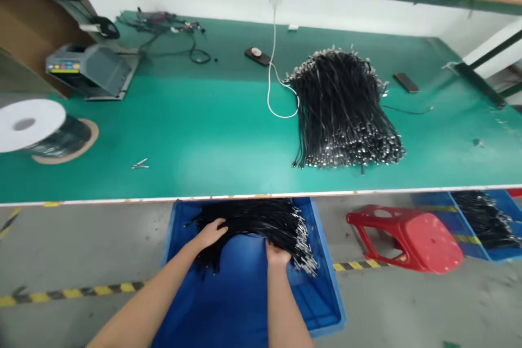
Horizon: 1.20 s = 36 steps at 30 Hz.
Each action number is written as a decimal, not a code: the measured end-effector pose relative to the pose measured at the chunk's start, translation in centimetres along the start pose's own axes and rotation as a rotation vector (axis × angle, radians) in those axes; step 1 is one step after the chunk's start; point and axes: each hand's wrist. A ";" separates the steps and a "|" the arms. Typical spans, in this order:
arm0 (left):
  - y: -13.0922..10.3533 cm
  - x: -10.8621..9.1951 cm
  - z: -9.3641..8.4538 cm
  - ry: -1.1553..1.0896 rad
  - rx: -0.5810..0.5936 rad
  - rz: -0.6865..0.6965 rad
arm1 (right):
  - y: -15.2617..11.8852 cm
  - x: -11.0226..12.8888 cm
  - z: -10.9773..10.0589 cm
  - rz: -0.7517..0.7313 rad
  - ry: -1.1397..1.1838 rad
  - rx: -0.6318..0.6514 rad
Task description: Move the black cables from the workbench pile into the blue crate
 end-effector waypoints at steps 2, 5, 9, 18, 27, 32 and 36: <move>-2.6 0.5 2.3 -0.052 -0.158 0.017 | -0.7 -0.2 -0.8 0.059 0.014 -0.074; -7.2 1.7 7.1 -0.448 -0.304 -0.155 | -2.4 0.0 -2.5 0.163 0.003 -0.159; -9.7 3.0 12.7 -0.945 -0.205 -0.564 | -4.4 1.6 -5.4 0.193 -0.047 -0.238; -3.8 3.2 9.3 -1.571 -0.479 -0.566 | -1.9 3.9 -2.8 0.000 -0.173 0.011; -2.4 1.3 6.8 -1.437 -0.530 -0.468 | 1.6 2.1 -3.1 -0.016 -0.172 -0.113; -3.6 1.0 10.3 -1.209 -0.314 -0.685 | -0.2 2.7 -2.3 0.174 -0.259 -0.117; -3.5 -2.3 15.3 -1.145 -0.134 -0.636 | -6.0 4.1 -4.6 0.251 -0.408 -0.084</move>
Point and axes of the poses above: each hand's wrist, its own y-axis towards the middle knuckle, its own z-axis out of the palm, x = y × z, and after that the axes turned 8 degrees about y, right-handed
